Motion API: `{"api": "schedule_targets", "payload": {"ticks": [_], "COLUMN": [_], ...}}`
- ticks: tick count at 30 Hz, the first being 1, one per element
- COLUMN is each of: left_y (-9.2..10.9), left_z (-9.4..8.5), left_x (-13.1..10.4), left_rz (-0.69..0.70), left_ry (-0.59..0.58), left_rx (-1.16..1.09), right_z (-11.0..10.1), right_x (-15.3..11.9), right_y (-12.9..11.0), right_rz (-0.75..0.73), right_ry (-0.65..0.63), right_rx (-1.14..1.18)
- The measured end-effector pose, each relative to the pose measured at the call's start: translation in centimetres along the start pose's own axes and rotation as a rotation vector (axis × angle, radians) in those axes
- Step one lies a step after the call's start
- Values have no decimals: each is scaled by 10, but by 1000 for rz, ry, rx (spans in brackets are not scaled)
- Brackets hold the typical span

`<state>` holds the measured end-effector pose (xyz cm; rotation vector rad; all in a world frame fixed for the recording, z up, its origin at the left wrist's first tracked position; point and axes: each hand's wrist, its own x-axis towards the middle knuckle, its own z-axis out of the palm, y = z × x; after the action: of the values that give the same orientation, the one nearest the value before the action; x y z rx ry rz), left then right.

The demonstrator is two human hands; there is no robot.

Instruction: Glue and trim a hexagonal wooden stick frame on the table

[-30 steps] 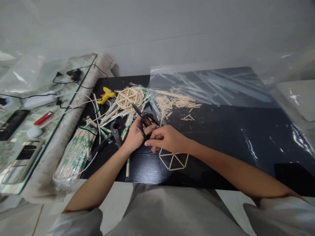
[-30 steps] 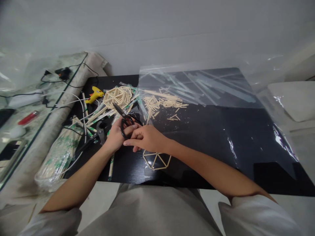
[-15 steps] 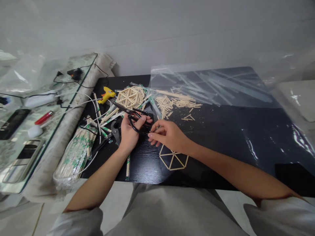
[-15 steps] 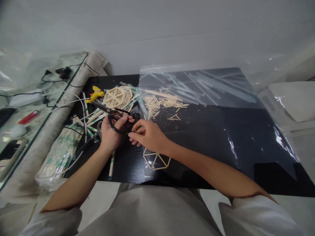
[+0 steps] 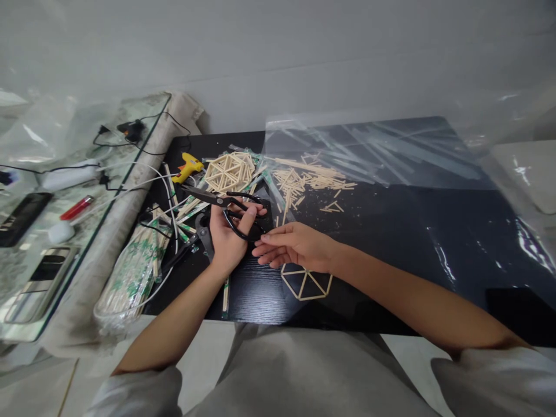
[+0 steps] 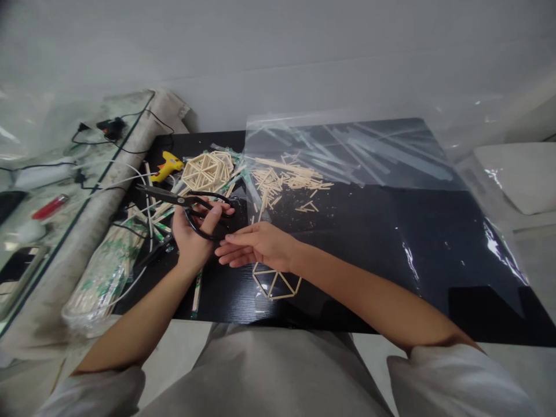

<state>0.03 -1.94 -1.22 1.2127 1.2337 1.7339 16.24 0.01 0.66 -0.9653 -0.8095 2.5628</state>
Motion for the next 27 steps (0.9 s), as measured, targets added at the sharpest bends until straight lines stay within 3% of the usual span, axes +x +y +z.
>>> {"api": "schedule_targets", "payload": {"ticks": [18,27], "left_y": [0,0], "left_z": [2,1], "left_x": [0,-2], "left_rz": [23,31], "left_ry": [38,20], "left_rx": [46,47], "right_z": [0,2], "right_x": [7,4], "right_y": [7,0], "right_rz": [-32,37], "right_ry": [12,53], "right_rx": [54,97]}}
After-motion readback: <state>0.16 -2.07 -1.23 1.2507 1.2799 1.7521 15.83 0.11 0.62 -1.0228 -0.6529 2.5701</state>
